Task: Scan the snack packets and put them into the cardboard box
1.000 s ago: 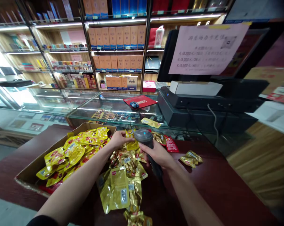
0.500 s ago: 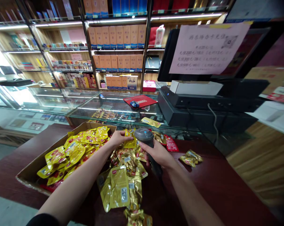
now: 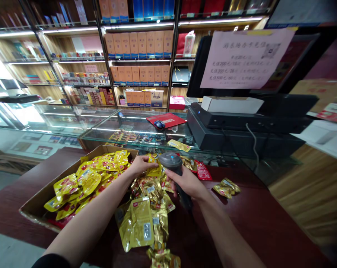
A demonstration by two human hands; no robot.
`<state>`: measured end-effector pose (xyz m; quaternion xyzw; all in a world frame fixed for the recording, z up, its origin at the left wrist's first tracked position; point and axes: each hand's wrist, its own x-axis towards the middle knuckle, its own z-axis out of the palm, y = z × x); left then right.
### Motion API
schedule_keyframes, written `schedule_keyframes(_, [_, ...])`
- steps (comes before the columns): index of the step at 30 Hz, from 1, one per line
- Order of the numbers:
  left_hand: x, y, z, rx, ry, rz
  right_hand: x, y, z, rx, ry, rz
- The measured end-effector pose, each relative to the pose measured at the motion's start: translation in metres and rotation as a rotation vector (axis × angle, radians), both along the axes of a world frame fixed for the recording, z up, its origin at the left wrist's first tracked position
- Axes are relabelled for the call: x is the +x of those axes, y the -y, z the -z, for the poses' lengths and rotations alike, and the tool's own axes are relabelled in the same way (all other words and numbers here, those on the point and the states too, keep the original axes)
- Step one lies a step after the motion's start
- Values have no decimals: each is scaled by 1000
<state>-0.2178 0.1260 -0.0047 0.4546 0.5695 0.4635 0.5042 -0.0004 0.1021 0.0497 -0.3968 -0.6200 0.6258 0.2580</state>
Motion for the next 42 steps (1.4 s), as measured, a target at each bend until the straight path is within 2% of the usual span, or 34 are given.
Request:
schedule_keyframes(17, [0, -1, 2, 18, -35, 1, 0, 1, 1, -3, -22, 18])
schedule_keyframes(22, [-2, 0, -2, 15, -41, -9, 2, 1, -4, 0, -19, -3])
schedule_keyframes(26, [-7, -1, -19, 76, -59, -75, 7, 4, -11, 27, -42, -10])
schedule_keyframes(29, [-16, 3, -41, 162, -48, -135, 10, 6, -14, 24, -78, -18])
schedule_keyframes(32, [-34, 17, -64, 193, -89, -172, 13, 7, -16, 32, -102, -24])
schedule_keyframes(36, [-71, 54, -90, 229, -157, -216, 13, 11, -19, 60, -93, -53])
schedule_keyframes(42, [-124, 119, -117, 248, -236, -375, 12, 15, -24, 111, -103, -66])
